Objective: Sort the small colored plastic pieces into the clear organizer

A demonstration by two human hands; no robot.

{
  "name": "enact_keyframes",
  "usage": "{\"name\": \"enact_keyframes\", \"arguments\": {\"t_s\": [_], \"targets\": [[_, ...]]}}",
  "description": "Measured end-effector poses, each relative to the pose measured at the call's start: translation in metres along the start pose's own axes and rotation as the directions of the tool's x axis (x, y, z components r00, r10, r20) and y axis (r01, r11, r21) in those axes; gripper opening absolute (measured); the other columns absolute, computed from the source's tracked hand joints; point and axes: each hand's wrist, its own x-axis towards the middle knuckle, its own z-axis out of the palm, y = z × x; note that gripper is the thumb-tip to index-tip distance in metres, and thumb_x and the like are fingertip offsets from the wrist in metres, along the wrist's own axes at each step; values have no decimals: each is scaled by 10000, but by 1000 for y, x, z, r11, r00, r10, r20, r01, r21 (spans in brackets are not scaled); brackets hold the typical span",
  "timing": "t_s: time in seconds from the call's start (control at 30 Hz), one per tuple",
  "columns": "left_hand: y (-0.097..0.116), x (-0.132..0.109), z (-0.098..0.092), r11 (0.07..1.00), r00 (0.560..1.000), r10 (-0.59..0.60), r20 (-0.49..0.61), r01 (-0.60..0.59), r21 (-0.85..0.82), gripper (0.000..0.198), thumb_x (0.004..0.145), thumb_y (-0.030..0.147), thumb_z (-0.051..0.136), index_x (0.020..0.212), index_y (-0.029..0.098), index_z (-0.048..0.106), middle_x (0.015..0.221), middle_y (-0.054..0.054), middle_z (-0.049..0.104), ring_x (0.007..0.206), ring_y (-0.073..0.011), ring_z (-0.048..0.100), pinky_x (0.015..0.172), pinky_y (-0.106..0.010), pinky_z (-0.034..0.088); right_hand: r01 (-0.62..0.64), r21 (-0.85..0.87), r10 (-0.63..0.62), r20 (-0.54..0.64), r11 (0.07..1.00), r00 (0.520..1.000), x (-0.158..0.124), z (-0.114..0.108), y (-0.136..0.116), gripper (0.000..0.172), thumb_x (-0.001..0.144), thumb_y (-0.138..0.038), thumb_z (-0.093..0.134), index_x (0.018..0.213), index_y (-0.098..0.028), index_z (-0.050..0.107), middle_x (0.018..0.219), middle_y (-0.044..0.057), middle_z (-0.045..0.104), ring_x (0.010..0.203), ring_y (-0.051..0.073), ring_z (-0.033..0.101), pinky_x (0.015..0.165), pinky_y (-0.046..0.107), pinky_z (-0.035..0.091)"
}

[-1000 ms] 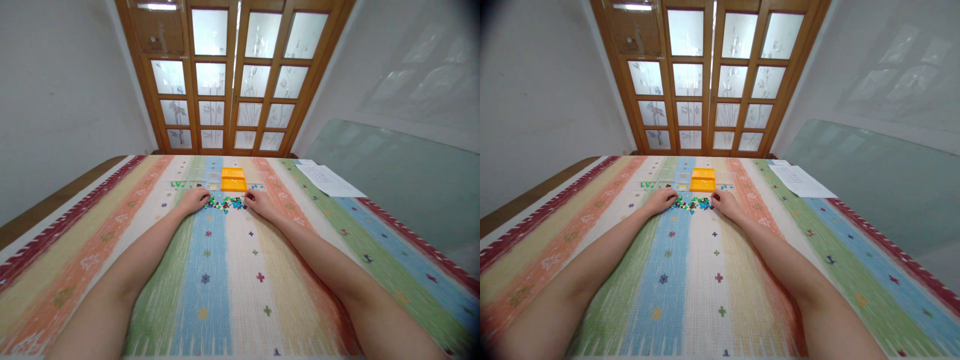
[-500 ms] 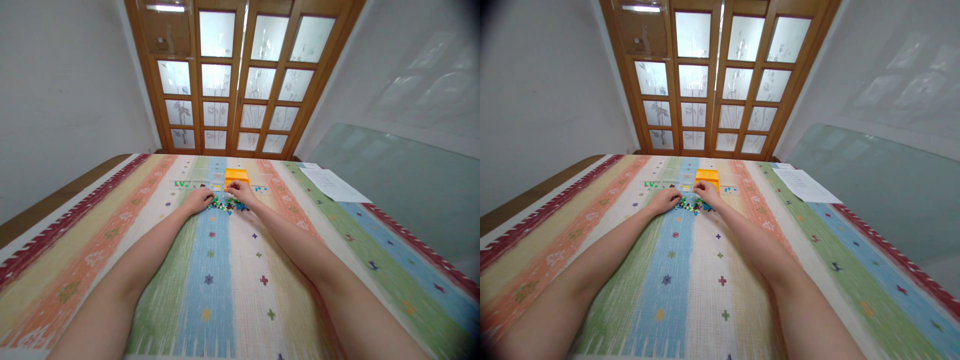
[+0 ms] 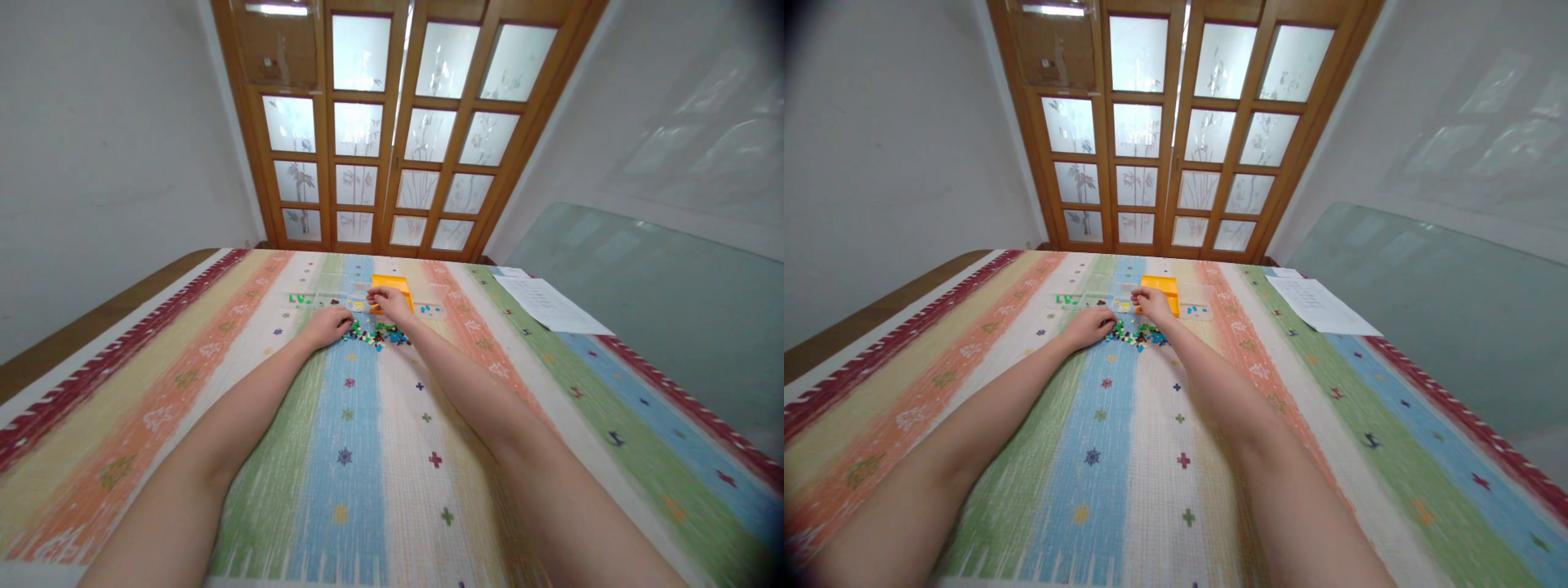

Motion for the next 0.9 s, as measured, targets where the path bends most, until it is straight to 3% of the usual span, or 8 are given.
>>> {"name": "enact_keyframes", "arguments": {"t_s": [0.2, 0.47, 0.57, 0.67, 0.73, 0.9], "targets": [[-1, 0, 1, 1000, 1000, 22, -5, -22, 13, 256, 991, 293, 494, 999, 228, 742, 1053, -56, 733, 961, -209, 658, 840, -311, 491, 127, -173, -129, 1, 977, 992, -13, -32, 4, 209, 841, -119, 526, 899, -173, 720, 948, 56, 757, 878, 161, 699, 841, 297, 572], [-1, 0, 1, 1000, 1000, 19, -7, -19, 4, 248, 989, 289, 495, 993, 229, 735, 1051, -52, 732, 978, -206, 655, 854, -309, 486, 235, -484, -201, 121, 843, 972, -49, -72, 13, 186, 881, -171, 588, 953, -181, 760, 964, 50, 778, 868, 184, 693, 824, 283, 514], [-1, 0, 1, 1000, 1000, 19, -6, -19, 6, 253, 991, 290, 489, 982, 232, 734, 1051, -53, 733, 971, -209, 657, 843, -310, 486, 291, -566, -174, 252, 771, 952, -67, -79, 18, 201, 904, -164, 587, 975, -185, 774, 931, 48, 771, 812, 175, 680, 796, 271, 499], [-1, 1, 1, 1000, 1000, 15, -4, -15, 2, 250, 988, 287, 492, 988, 235, 736, 1059, -51, 735, 970, -207, 658, 850, -311, 487, 453, -589, -247, 399, 669, 883, -81, -84, 21, 220, 915, -138, 590, 988, -199, 788, 1009, 68, 757, 939, 200, 673, 891, 295, 482], [0, 1, 0, 1000, 1000, 11, 2, -11, -4, 248, 984, 286, 496, 993, 236, 739, 1060, -49, 737, 973, -205, 659, 860, -311, 489, 497, -608, -282, 418, 619, 863, -87, -86, 22, 237, 922, -128, 586, 1012, -205, 791, 1035, 83, 741, 982, 213, 658, 925, 312, 471], [2, 0, -1, 1000, 1000, -2, 3, 2, -14, 245, 976, 289, 503, 989, 238, 742, 1050, -47, 739, 973, -204, 659, 864, -308, 491, 496, -674, -282, 410, 547, 868, -92, -90, 22, 222, 950, -152, 584, 1034, -204, 782, 1035, 92, 713, 1007, 225, 629, 929, 313, 451]]}}
